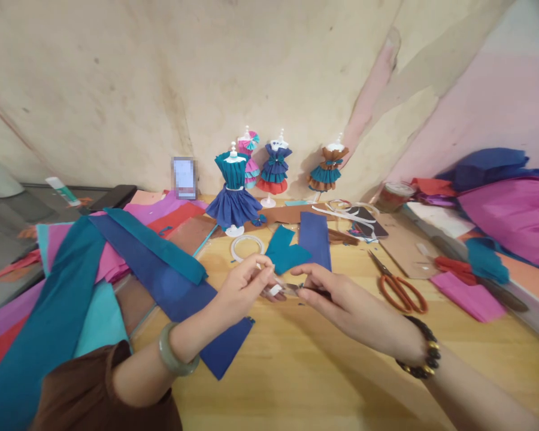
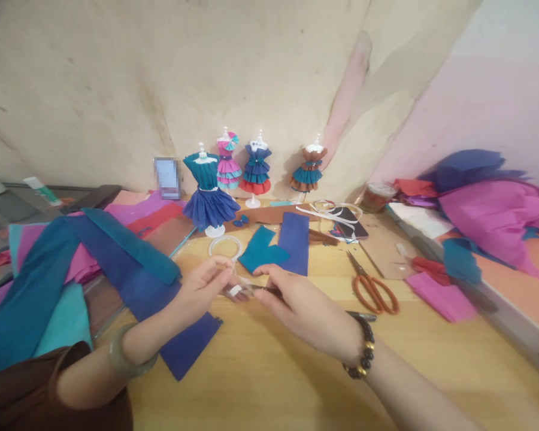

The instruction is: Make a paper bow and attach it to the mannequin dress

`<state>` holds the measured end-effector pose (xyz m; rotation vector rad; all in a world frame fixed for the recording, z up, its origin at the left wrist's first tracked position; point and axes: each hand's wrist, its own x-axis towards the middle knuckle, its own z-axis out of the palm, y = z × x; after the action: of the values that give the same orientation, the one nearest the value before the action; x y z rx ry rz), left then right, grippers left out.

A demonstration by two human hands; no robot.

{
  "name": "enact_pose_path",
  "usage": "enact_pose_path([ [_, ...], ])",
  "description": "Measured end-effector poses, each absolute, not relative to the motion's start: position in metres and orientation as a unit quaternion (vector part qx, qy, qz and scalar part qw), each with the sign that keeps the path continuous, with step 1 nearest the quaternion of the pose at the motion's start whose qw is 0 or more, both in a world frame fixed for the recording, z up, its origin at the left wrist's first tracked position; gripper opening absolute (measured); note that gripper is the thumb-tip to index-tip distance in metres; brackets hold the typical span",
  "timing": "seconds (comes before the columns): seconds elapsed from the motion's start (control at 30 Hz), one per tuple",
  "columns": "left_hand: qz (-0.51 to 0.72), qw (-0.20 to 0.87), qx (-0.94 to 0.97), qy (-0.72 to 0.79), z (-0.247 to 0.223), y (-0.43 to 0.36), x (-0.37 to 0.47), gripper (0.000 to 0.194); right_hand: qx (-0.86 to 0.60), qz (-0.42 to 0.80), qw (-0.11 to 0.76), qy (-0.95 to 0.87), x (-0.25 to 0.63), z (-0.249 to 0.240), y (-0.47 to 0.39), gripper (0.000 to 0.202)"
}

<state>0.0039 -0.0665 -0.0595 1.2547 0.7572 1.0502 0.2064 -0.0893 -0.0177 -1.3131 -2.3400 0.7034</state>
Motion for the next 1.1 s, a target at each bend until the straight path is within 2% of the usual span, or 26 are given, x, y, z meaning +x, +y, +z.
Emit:
enact_pose_path([
  [0.2,0.437,0.622,0.555,0.338,-0.064,-0.066,0.006,0.032,-0.437,0.118,0.251,-0.855,0.213,-0.026,-0.107,0.034],
  [0.37,0.458,0.616,0.532,0.357,-0.063,-0.063,0.005,0.031,-0.469,0.191,0.161,-0.847,0.225,-0.051,-0.115,0.02],
  [0.5,0.469,0.625,0.511,0.358,-0.063,-0.061,0.004,0.029,-0.465,0.161,0.125,-0.861,0.228,-0.083,-0.115,0.022],
  [0.77,0.475,0.669,0.456,0.344,-0.065,-0.06,0.004,0.032,-0.447,0.052,0.355,-0.819,0.199,-0.086,-0.092,0.007],
  [0.87,0.471,0.677,0.457,0.333,-0.066,-0.06,0.004,0.032,-0.459,0.058,0.382,-0.8,0.185,-0.086,-0.083,0.01],
  [0.97,0.476,0.672,0.457,0.336,-0.066,-0.059,0.004,0.032,-0.454,0.056,0.394,-0.797,0.175,-0.088,-0.08,0.004],
  [1.1,0.48,0.654,0.462,0.358,-0.066,-0.056,0.002,0.031,-0.447,0.05,0.397,-0.8,0.172,-0.091,-0.08,0.011],
])
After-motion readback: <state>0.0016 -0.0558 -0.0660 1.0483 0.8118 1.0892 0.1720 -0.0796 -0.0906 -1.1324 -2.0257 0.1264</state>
